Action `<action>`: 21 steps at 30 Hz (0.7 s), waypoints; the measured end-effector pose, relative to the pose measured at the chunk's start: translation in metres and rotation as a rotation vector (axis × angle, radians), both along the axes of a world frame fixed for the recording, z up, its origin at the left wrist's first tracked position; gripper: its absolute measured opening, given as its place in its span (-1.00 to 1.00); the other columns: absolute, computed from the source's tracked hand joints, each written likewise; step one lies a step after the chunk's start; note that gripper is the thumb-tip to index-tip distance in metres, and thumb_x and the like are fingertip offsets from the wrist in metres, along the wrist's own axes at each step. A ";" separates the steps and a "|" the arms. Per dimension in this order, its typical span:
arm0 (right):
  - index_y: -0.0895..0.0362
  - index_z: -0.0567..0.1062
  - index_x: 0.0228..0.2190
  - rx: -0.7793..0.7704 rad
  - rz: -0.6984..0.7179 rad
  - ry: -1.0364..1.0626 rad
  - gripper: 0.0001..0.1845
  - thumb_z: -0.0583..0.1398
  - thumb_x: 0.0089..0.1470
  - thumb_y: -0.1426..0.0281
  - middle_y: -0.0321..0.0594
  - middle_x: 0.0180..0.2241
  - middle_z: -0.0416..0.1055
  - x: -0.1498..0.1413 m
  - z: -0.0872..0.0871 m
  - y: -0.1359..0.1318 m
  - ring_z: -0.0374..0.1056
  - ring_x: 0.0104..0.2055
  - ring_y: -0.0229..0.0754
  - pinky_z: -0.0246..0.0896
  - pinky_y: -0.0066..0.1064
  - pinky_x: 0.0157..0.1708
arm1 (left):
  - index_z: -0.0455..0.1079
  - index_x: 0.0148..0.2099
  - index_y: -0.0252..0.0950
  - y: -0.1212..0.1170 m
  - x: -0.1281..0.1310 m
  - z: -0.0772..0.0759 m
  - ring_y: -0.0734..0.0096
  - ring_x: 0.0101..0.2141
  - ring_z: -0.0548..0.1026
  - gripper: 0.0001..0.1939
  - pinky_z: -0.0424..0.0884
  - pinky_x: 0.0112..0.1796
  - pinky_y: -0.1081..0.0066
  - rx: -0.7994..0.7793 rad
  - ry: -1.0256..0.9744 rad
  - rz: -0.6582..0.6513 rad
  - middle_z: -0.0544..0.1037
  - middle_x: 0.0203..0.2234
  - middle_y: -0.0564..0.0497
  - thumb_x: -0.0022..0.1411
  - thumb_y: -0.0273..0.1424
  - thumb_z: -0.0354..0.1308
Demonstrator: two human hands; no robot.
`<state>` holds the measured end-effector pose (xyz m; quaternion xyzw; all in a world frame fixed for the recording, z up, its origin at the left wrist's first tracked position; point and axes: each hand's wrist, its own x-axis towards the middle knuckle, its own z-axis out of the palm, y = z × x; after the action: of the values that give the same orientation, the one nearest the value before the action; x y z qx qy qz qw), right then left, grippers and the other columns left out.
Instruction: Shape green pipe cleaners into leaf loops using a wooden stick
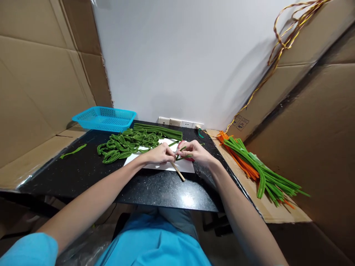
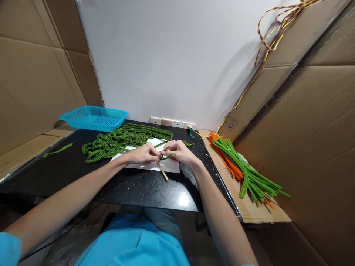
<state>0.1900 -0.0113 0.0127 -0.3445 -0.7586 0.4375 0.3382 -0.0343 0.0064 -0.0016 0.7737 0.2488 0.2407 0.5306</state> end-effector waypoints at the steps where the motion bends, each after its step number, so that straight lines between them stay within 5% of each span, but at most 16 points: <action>1: 0.15 0.72 -0.38 0.022 0.066 -0.062 -0.65 0.42 0.05 0.09 -0.15 -0.32 0.53 0.002 0.003 -0.001 0.37 -0.30 -0.16 0.26 -0.34 -0.28 | 0.61 -0.51 -0.40 -0.002 0.001 -0.001 0.62 -0.68 0.14 -0.88 -0.04 -0.61 0.52 0.010 0.000 -0.013 0.27 -0.76 0.16 0.02 -0.50 0.29; 6: 0.06 0.74 -0.27 0.165 0.197 -0.233 -0.73 0.32 0.21 0.15 -0.14 -0.30 0.57 0.007 0.018 -0.013 0.43 -0.21 -0.07 0.33 -0.25 -0.15 | 0.60 -0.58 -0.37 -0.007 0.008 -0.004 0.62 -0.61 0.10 -0.91 -0.07 -0.56 0.50 -0.010 -0.071 0.002 0.27 -0.75 0.15 -0.07 -0.50 0.36; 14: 0.04 0.73 -0.30 0.403 -0.240 0.018 -0.79 0.34 0.19 0.20 -0.12 -0.27 0.50 -0.017 0.012 -0.018 0.44 -0.23 -0.07 0.32 -0.28 -0.28 | 0.49 -0.45 -0.39 0.005 0.011 -0.003 0.69 -0.68 0.02 -0.74 -0.12 -0.62 0.51 -0.240 -0.445 0.311 0.22 -0.66 0.16 0.10 -0.27 0.34; 17: 0.06 0.72 -0.32 0.289 -0.304 0.214 -0.78 0.39 0.13 0.17 -0.16 -0.29 0.47 -0.023 0.005 -0.013 0.36 -0.35 -0.18 0.21 -0.37 -0.44 | 0.44 -0.41 -0.38 0.001 0.013 0.000 0.74 -0.67 -0.03 -0.67 -0.09 -0.62 0.52 -0.288 -0.568 0.323 0.19 -0.59 0.18 0.14 -0.20 0.35; 21: 0.10 0.66 -0.34 -0.017 -0.373 0.470 -0.66 0.44 0.01 0.09 -0.35 -0.56 0.29 -0.025 -0.004 -0.004 -0.02 -0.60 -0.36 -0.15 -0.45 -0.63 | 0.49 -0.33 -0.41 -0.002 0.016 -0.001 0.74 -0.66 0.06 -0.63 -0.01 -0.61 0.53 -0.281 -0.614 0.313 0.25 -0.57 0.16 0.11 -0.16 0.39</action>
<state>0.1650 -0.0155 0.0088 -0.3702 -0.5794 0.4420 0.5760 -0.0184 0.0041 -0.0024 0.5377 0.2243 0.5032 0.6383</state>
